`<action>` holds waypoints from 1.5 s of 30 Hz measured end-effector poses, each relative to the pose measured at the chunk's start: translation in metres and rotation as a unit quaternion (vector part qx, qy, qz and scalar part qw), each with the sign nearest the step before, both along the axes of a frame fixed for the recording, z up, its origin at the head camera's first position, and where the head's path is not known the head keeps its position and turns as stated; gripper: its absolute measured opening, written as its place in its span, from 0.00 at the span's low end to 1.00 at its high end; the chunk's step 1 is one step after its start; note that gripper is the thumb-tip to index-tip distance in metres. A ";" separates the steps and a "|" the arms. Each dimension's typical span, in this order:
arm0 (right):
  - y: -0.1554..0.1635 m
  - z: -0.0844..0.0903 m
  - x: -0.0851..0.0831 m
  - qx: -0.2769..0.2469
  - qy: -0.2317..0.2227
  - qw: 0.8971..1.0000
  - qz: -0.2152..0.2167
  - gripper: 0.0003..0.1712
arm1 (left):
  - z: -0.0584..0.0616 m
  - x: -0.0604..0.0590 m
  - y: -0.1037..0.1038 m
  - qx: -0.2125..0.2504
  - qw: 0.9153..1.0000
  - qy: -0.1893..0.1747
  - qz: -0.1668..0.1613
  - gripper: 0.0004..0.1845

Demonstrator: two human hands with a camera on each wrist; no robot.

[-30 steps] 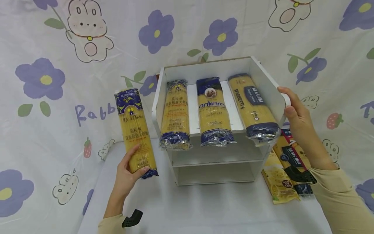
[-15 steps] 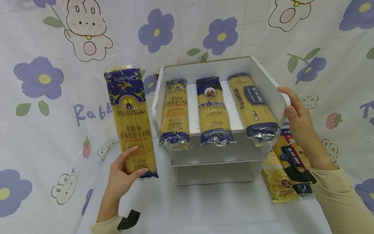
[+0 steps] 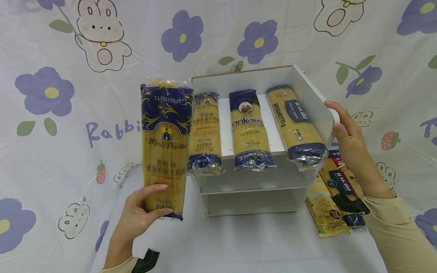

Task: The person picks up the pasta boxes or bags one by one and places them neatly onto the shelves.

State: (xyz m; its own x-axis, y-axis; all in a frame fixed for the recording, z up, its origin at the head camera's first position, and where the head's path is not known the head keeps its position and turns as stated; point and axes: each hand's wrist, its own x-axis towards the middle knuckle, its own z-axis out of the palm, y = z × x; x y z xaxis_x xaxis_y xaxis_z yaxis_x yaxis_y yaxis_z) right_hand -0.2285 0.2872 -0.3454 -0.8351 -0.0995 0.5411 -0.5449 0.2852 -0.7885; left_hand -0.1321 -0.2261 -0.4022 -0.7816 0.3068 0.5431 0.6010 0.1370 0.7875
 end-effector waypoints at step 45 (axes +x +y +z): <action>0.000 -0.002 0.001 0.006 0.009 1.000 -0.010 0.28 | 0.007 -0.036 0.068 -0.301 0.888 -0.148 -0.315 0.37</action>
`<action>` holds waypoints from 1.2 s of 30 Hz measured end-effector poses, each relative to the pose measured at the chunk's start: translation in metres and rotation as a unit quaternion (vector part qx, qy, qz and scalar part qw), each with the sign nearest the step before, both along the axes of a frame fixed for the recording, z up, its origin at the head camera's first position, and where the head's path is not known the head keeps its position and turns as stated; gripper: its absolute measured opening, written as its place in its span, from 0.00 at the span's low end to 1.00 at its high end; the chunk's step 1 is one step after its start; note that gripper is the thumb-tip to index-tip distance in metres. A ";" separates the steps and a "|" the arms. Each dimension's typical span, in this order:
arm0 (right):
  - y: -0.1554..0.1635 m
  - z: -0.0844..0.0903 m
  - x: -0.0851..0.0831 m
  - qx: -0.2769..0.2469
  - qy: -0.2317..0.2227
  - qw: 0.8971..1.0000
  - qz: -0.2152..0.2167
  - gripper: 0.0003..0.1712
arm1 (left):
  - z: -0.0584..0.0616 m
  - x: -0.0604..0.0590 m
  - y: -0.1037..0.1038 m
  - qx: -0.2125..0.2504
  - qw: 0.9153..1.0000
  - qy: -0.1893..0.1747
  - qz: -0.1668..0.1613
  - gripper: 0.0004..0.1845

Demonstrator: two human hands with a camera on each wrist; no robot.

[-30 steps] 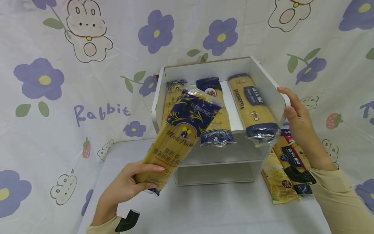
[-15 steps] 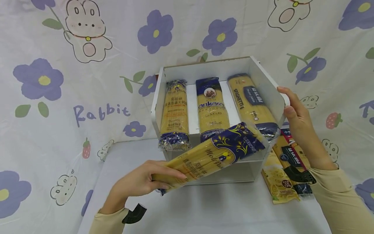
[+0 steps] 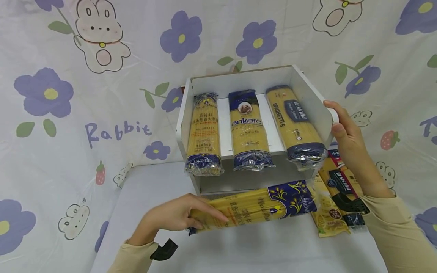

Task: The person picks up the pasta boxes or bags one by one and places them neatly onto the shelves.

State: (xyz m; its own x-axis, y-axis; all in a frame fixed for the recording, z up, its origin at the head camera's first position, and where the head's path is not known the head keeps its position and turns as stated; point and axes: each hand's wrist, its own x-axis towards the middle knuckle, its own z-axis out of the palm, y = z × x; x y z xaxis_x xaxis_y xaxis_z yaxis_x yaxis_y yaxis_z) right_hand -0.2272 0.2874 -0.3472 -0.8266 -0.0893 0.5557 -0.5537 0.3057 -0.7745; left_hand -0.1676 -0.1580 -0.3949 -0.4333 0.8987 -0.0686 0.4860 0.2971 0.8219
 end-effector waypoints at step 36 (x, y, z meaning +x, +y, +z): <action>0.000 0.000 0.000 -0.009 -0.003 1.000 0.009 0.28 | -0.098 0.002 -0.008 0.086 0.981 -0.159 0.071 0.31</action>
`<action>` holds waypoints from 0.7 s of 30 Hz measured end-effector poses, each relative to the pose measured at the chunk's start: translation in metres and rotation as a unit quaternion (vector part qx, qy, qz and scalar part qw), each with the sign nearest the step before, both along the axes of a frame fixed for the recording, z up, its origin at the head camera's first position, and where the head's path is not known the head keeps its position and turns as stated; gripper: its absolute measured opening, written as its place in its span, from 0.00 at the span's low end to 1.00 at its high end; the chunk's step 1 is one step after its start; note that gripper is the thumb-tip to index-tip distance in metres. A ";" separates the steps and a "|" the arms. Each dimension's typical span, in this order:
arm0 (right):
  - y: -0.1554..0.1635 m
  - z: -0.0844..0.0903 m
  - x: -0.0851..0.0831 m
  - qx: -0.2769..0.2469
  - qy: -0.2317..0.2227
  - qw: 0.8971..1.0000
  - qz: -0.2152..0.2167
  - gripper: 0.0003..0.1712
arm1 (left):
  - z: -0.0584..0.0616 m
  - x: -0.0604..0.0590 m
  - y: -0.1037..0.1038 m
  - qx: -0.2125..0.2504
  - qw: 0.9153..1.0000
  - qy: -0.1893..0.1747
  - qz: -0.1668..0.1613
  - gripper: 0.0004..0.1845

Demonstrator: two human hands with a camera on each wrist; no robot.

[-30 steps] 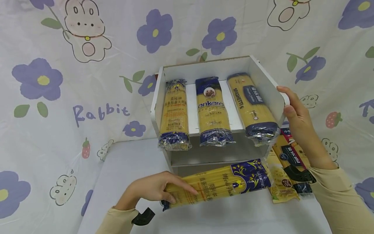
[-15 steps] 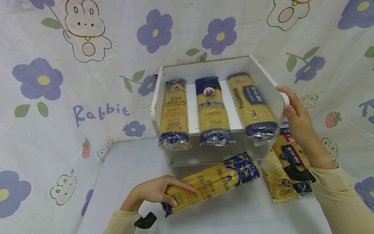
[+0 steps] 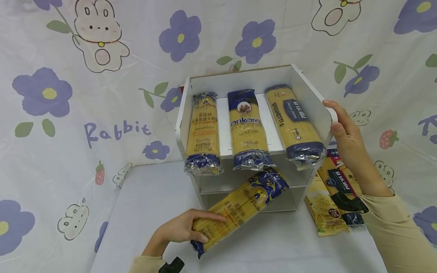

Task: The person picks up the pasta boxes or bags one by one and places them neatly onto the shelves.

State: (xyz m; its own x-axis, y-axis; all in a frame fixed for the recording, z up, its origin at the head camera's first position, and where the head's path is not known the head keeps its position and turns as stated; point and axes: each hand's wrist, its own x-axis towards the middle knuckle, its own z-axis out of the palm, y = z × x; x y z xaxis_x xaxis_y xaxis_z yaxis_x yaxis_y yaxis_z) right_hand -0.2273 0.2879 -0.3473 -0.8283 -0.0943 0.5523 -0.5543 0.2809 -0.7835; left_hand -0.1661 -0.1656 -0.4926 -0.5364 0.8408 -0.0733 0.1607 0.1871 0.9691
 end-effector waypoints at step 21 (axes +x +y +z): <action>-0.002 0.000 0.000 -0.015 -0.002 1.000 0.002 0.29 | -0.023 0.030 0.007 0.093 0.981 -0.013 0.172 0.34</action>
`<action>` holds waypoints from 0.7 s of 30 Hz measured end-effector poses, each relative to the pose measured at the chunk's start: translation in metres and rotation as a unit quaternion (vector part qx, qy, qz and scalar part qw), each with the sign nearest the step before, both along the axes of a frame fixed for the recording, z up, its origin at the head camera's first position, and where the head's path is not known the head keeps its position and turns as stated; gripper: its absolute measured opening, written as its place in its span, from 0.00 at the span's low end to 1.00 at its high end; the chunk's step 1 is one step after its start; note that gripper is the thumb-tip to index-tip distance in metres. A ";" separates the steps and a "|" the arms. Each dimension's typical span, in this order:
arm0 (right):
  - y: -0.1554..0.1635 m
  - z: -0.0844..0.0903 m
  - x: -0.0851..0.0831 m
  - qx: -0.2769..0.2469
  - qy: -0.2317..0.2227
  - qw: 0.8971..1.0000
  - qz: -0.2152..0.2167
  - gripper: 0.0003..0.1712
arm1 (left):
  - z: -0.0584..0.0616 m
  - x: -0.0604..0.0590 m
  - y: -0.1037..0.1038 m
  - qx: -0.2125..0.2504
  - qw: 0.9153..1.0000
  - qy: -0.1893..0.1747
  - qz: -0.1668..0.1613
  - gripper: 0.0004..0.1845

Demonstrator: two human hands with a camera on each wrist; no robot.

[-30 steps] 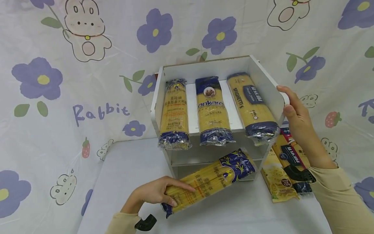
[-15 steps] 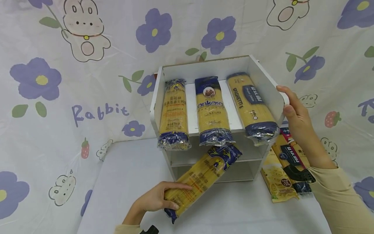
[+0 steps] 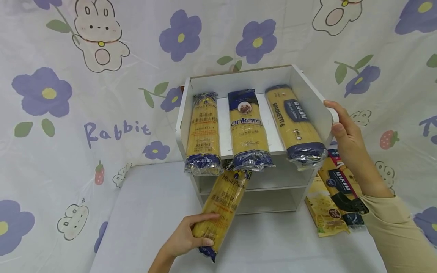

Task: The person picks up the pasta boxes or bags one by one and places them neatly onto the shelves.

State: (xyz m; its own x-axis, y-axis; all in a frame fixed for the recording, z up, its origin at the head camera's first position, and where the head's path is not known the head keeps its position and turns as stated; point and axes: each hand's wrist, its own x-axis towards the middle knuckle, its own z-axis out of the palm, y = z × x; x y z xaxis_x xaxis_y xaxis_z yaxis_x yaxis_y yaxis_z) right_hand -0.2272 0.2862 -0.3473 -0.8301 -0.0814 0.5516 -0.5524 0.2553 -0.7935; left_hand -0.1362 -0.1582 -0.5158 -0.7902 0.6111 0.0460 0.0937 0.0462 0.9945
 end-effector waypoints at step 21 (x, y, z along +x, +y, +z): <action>0.001 -0.001 -0.001 0.001 0.006 1.000 0.008 0.29 | -0.016 0.014 0.031 0.101 0.984 0.003 0.146 0.29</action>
